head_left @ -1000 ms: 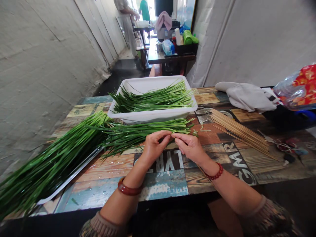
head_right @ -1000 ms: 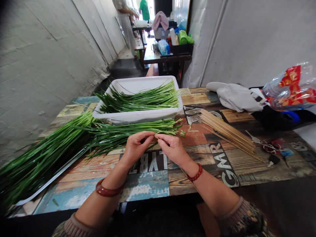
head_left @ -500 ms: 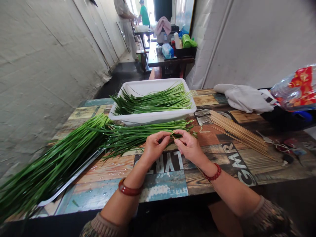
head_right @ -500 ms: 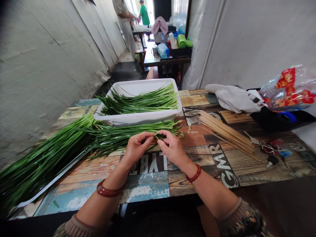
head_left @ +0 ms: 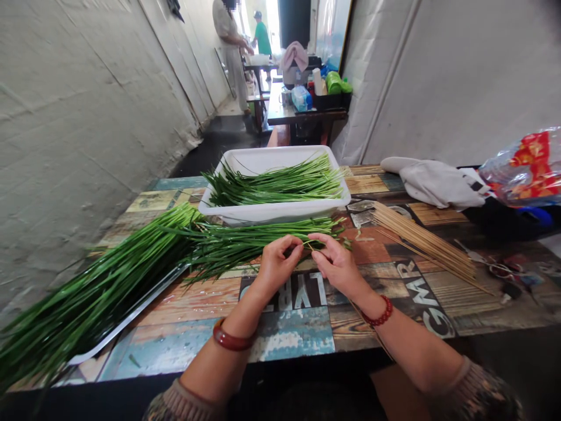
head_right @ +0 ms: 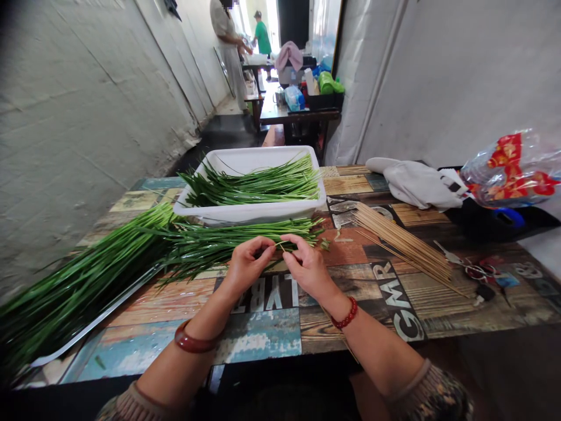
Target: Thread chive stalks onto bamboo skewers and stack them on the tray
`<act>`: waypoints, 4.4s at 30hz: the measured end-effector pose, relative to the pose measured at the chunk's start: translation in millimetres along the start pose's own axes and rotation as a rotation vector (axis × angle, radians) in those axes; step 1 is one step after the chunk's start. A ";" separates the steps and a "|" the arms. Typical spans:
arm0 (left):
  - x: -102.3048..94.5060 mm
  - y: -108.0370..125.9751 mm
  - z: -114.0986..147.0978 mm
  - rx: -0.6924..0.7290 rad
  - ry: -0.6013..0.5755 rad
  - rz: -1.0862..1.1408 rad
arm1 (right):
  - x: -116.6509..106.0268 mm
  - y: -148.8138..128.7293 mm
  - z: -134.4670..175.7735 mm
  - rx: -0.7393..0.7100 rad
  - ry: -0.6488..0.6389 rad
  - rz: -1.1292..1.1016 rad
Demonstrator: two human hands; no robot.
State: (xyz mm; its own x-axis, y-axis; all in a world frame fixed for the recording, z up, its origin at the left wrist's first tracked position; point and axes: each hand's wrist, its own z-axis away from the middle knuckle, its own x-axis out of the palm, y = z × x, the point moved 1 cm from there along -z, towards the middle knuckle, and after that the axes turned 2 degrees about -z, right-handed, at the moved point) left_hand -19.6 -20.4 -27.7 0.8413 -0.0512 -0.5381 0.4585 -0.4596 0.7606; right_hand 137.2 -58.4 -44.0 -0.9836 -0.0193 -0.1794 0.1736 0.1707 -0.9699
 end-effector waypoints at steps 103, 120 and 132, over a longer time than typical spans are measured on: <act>19.5 15.6 -22.0 -0.109 0.015 0.287 | -37.5 -1.4 -17.3 -0.154 0.025 0.144; 23.8 13.3 -20.1 -0.140 0.043 0.304 | -38.6 -3.6 -11.2 -0.015 -0.017 0.050; 22.8 15.8 -20.8 -0.071 0.041 0.208 | -38.5 -7.7 -11.7 0.033 -0.018 -0.006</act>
State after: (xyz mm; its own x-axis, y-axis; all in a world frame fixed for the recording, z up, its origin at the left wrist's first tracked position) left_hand 12.8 -10.3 -20.4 0.9300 -0.1016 -0.3532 0.2920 -0.3792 0.8780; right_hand 173.1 -47.4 -27.7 -0.9836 -0.0382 -0.1760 0.1693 0.1377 -0.9759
